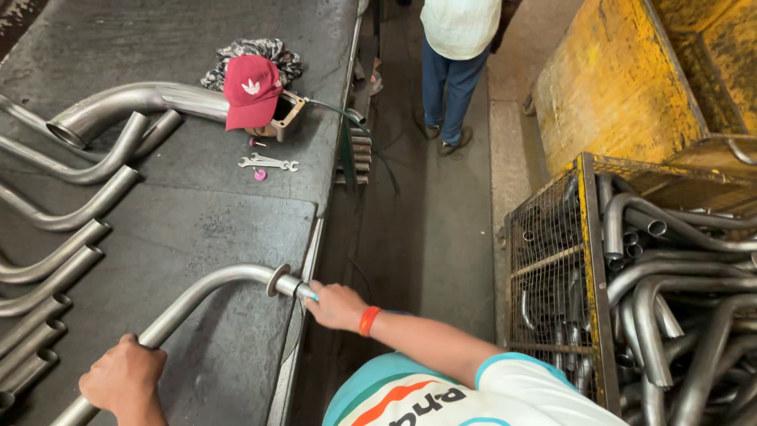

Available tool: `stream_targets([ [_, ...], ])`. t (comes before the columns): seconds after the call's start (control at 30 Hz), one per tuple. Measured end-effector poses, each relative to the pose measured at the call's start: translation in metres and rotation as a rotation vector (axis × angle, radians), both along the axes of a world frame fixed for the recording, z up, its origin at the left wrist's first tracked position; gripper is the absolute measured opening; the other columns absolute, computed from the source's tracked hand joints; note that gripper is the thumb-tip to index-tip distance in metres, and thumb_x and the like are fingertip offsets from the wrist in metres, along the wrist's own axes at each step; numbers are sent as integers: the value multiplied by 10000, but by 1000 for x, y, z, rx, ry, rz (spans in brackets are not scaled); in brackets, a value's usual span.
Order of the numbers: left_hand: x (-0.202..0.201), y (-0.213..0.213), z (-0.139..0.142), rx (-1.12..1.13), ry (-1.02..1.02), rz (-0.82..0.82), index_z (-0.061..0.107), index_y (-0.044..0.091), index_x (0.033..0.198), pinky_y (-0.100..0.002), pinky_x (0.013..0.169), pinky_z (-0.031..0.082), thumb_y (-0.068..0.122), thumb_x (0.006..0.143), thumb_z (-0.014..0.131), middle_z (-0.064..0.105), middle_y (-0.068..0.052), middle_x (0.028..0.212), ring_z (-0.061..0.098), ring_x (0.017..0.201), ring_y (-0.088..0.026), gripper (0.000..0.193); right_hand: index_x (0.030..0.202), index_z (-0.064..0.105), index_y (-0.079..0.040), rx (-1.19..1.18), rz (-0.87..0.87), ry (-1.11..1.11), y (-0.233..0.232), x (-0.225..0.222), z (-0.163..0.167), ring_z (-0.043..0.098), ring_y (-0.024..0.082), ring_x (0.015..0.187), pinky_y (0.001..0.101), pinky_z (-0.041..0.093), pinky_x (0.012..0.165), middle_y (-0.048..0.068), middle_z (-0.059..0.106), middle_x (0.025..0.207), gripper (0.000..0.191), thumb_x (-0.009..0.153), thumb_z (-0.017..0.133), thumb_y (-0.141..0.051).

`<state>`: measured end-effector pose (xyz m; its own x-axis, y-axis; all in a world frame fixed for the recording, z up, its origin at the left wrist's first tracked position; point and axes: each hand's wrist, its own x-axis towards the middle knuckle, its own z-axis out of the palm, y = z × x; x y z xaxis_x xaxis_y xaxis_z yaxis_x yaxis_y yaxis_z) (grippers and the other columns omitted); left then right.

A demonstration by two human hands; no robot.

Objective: The person holds a bent steel tube handle on the workbench and uses a pneumatic die grinder to grind the weld seam around the fitting on the tube end. They rotate the tube to reach different sides, set the grinder down, reposition the tube, and grind another tube, placing finished tubes with a stack of similar bent tubes.

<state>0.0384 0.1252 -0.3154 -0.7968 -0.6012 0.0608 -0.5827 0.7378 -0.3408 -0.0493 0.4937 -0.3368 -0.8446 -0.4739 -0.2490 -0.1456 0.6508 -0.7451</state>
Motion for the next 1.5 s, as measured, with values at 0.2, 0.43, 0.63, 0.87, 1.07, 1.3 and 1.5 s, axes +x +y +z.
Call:
stream_targets([
  [0.2,3,12,1,-9,0,5,786,247,923,-398,734,511,293,816,655,808,-72,869,782,835,-276,175,1234,565,-44,101,88,158,1,5,-10,694,472,820,571,541,751,250,696,907,415,982,563,-374],
  [0.43,9,16,0,10,9,3,783,247,920,-399,727,502,283,785,664,807,-71,864,775,879,-282,184,1190,639,-74,-9,150,26,17,-7,-15,696,443,870,523,541,771,232,726,914,405,964,566,-401],
  [0.63,12,19,-3,-2,-1,11,780,259,926,-390,722,501,301,769,678,806,-60,856,773,853,-268,193,1222,625,-90,-138,109,12,22,6,-18,695,432,887,504,537,781,231,721,895,399,970,558,-393],
  [0.87,-4,11,-12,-4,-20,-1,772,247,908,-390,721,501,320,780,680,801,-54,854,774,860,-268,174,1388,525,-113,-33,-34,162,-1,7,-30,662,493,818,571,513,736,255,683,936,496,961,570,-361],
  [1.07,-11,7,-19,-23,-15,-4,769,241,905,-390,739,502,302,816,665,804,-52,850,774,826,-255,150,1320,577,-85,78,84,106,-5,-13,-34,683,468,842,571,535,757,239,697,917,457,976,567,-385],
  [1.3,-2,3,-28,-41,5,-18,775,240,926,-389,756,502,309,810,666,802,-64,883,773,842,-268,174,1197,669,-65,-191,19,-235,7,-22,-34,721,419,862,502,555,773,241,729,896,448,938,589,-422],
  [1.5,-6,-1,-38,-10,10,-19,775,227,907,-405,757,504,297,801,675,795,-72,861,766,823,-275,162,1194,668,-66,-103,-43,-66,3,-6,-42,690,441,857,503,533,764,232,718,901,419,971,583,-411],
])
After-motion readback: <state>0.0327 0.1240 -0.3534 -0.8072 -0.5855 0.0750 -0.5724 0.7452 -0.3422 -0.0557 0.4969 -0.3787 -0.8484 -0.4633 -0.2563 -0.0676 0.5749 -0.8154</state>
